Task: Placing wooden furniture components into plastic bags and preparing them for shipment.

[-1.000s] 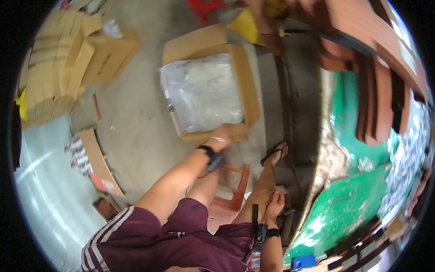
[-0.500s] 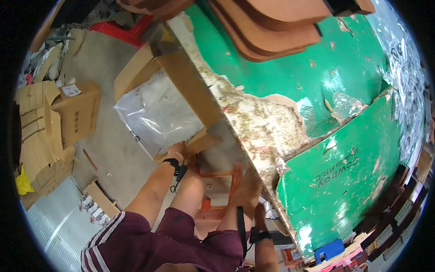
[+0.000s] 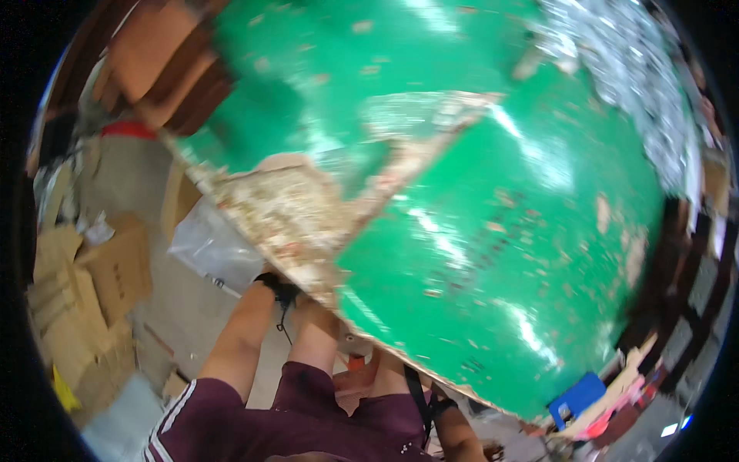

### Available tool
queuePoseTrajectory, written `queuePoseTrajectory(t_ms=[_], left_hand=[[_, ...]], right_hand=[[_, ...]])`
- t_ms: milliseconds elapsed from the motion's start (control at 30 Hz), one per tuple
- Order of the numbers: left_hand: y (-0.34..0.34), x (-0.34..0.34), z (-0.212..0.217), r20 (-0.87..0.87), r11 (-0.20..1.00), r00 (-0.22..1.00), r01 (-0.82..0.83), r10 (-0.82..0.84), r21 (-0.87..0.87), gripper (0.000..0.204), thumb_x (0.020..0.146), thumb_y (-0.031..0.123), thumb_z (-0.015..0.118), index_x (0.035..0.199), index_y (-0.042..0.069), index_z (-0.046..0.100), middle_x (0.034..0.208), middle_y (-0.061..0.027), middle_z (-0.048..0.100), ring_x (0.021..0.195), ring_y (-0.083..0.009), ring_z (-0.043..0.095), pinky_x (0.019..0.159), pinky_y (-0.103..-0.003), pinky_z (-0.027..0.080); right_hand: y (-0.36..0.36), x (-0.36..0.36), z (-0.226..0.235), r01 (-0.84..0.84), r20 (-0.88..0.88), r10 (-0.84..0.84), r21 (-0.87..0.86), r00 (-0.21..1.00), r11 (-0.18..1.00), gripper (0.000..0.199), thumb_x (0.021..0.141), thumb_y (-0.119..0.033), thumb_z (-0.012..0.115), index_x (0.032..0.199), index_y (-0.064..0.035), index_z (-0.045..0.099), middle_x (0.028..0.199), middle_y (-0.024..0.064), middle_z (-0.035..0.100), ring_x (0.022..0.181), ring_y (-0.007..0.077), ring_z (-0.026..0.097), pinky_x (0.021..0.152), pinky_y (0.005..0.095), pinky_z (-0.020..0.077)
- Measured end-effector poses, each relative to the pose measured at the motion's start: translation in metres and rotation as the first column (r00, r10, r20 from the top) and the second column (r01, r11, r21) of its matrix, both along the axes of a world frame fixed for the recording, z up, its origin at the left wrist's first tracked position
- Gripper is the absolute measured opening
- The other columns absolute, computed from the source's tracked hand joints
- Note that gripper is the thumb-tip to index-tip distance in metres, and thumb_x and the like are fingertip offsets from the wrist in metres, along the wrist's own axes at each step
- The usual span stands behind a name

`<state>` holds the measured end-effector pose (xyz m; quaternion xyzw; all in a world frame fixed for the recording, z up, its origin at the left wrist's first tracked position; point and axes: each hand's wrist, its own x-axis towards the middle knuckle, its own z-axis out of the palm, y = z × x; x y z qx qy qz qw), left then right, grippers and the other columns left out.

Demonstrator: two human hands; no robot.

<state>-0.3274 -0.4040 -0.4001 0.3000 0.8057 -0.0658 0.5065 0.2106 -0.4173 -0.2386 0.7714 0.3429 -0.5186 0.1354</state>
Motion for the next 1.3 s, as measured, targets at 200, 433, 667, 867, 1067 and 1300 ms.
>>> queuePoseTrajectory(t_ms=[200,433,667,867,1067,1300], left_hand=[[-0.016,-0.05,-0.021,-0.155,0.997,0.987,-0.041,0.03,-0.065,0.031,0.081,0.032,0.058,0.09,0.005,0.071,0.098,-0.0197,0.066,0.098,-0.036,0.062,0.084,-0.041,0.05],[-0.007,-0.043,-0.035,-0.143,0.989,0.981,-0.138,0.13,-0.048,0.028,0.081,0.03,0.06,0.09,0.006,0.071,0.099,-0.0194,0.066,0.099,-0.0361,0.062,0.083,-0.042,0.05],[-0.037,-0.04,-0.017,-0.219,0.915,0.893,-0.403,0.393,0.001,0.025,0.081,0.028,0.061,0.091,0.007,0.071,0.1,-0.0192,0.066,0.099,-0.0363,0.062,0.082,-0.042,0.05],[-0.072,-0.033,0.029,-0.362,0.833,0.75,-0.509,0.553,0.219,0.018,0.08,0.016,0.06,0.089,0.003,0.07,0.101,-0.0205,0.065,0.099,-0.0364,0.061,0.083,-0.044,0.05],[-0.124,-0.049,0.104,-0.512,0.829,0.652,-0.428,0.56,0.36,0.018,0.083,0.01,0.054,0.094,0.003,0.066,0.101,-0.0222,0.063,0.097,-0.0372,0.061,0.084,-0.043,0.049],[-0.163,-0.065,0.167,-0.499,0.604,0.403,-0.192,0.767,0.773,0.02,0.085,0.018,0.052,0.088,0.005,0.067,0.092,-0.0201,0.065,0.084,-0.038,0.062,0.078,-0.046,0.05]], right_hand=[[0.018,-0.047,-0.013,-0.024,-0.06,0.023,-0.009,0.998,1.0,0.025,0.091,-0.027,0.055,0.102,-0.0044,0.058,0.084,0.0053,0.062,0.073,0.0143,0.058,0.062,0.0272,0.0462],[0.08,-0.072,-0.039,-0.202,-0.121,0.206,0.049,0.971,0.978,0.025,0.09,-0.025,0.056,0.102,-0.0034,0.058,0.084,0.0058,0.063,0.073,0.0147,0.059,0.063,0.0278,0.0467],[0.145,-0.116,-0.09,-0.391,-0.17,0.417,0.165,0.893,0.905,0.025,0.089,-0.024,0.057,0.102,-0.0024,0.059,0.085,0.0064,0.063,0.073,0.0152,0.06,0.063,0.0283,0.0472],[0.179,-0.134,-0.09,-0.459,-0.219,0.52,0.277,0.825,0.844,0.026,0.088,-0.023,0.058,0.102,-0.0015,0.059,0.085,0.0069,0.063,0.074,0.0156,0.06,0.064,0.0288,0.0476],[0.186,-0.136,-0.059,-0.468,-0.242,0.568,0.365,0.787,0.805,0.026,0.088,-0.022,0.059,0.102,-0.0007,0.059,0.086,0.0074,0.064,0.074,0.016,0.06,0.064,0.0292,0.0481],[0.176,-0.117,-0.027,-0.46,-0.266,0.592,0.423,0.76,0.781,0.026,0.087,-0.021,0.06,0.102,0.0003,0.059,0.086,0.0079,0.064,0.074,0.0165,0.061,0.065,0.0298,0.0486]])
